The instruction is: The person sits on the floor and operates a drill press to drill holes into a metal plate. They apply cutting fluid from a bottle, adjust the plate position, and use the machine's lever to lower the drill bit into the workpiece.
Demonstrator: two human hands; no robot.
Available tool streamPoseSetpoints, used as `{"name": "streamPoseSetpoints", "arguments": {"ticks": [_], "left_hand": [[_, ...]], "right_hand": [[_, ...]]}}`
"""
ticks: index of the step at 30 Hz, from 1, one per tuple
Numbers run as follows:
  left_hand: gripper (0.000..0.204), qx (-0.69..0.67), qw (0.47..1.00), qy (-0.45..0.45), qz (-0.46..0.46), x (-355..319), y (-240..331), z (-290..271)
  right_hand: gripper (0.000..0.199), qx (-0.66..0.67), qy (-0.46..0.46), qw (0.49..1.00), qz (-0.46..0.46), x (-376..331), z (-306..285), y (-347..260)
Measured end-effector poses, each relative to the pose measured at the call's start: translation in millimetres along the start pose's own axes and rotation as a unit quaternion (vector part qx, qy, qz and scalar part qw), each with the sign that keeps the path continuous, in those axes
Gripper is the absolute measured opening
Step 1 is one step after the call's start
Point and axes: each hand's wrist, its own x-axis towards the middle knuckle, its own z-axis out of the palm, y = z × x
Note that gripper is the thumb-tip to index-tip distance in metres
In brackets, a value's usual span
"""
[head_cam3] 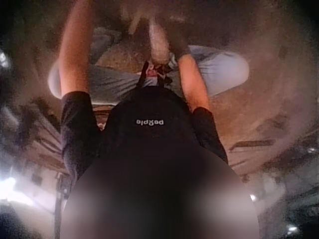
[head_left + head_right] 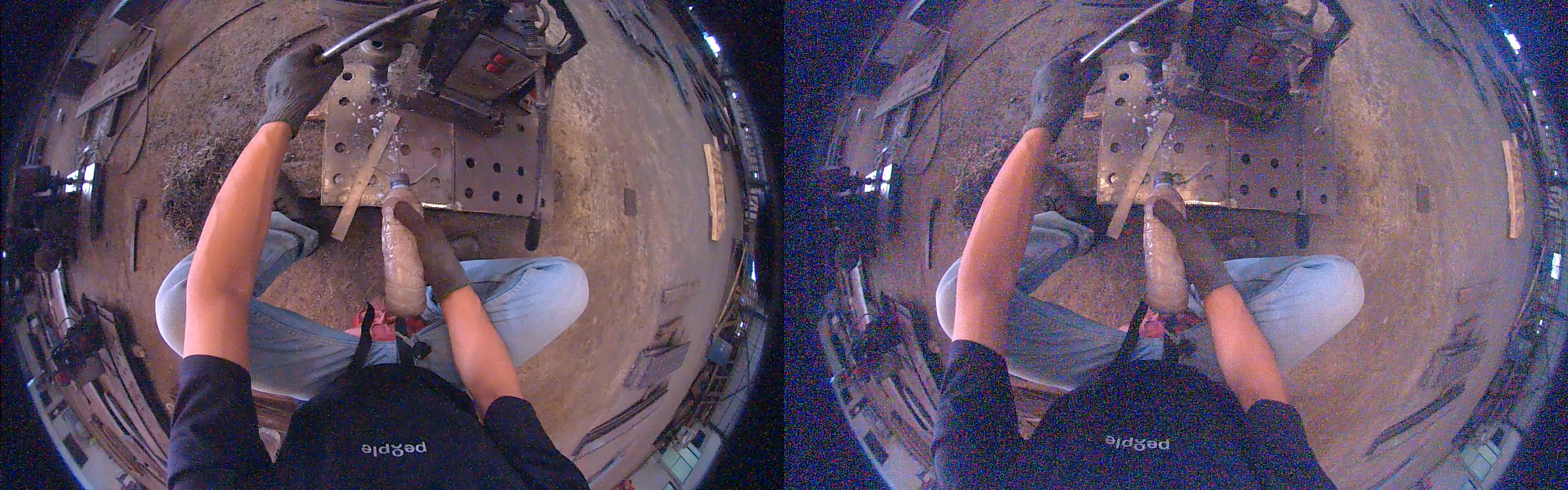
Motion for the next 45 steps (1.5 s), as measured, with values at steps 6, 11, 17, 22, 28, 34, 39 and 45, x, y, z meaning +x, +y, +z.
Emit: {"name": "streamPoseSetpoints", "arguments": {"ticks": [6, 11, 17, 22, 28, 34, 39, 45], "left_hand": [[0.041, -0.023, 0.999, 0.036, 0.007, 1.7, -12.6, 6.9], [0.043, -0.028, 0.999, -0.016, -0.034, 2.6, -5.4, 4.7], [0.044, -0.021, 0.999, 0.025, 0.014, 5.6, -15.3, 12.8], [0.043, 0.011, 1.0, 0.02, 0.0, 4.9, -10.5, 11.1], [0.042, -0.005, 1.0, 0.017, -0.002, 1.5, -7.7, 9.4], [0.042, 0.005, 1.0, 0.021, 0.003, 2.4, -13.3, 8.3], [0.044, -0.001, 1.0, 0.008, -0.022, 4.1, -8.7, 12.0], [0.044, -0.007, 1.0, -0.002, -0.021, 3.0, 0.0, 8.3]], "right_hand": [[0.078, 0.065, -0.018, 0.997, 0.027, -20.5, 12.0, -25.2], [0.076, 0.035, -0.006, 0.999, 0.024, -17.6, 8.5, -21.2], [0.075, 0.032, -0.013, 0.999, -0.013, -14.2, 7.9, -17.3], [0.076, -0.009, -0.001, 1.0, -0.006, -18.9, 5.8, -22.4], [0.087, 0.018, -0.022, 1.0, 0.0, -13.1, 3.2, -16.3], [0.09, -0.008, -0.007, 1.0, 0.022, -15.4, 5.0, -21.6], [0.057, 0.049, 0.007, 0.997, -0.059, 3.0, 0.1, 5.9], [0.07, -0.014, 0.02, 0.998, -0.058, -8.7, 0.1, -4.5]]}}
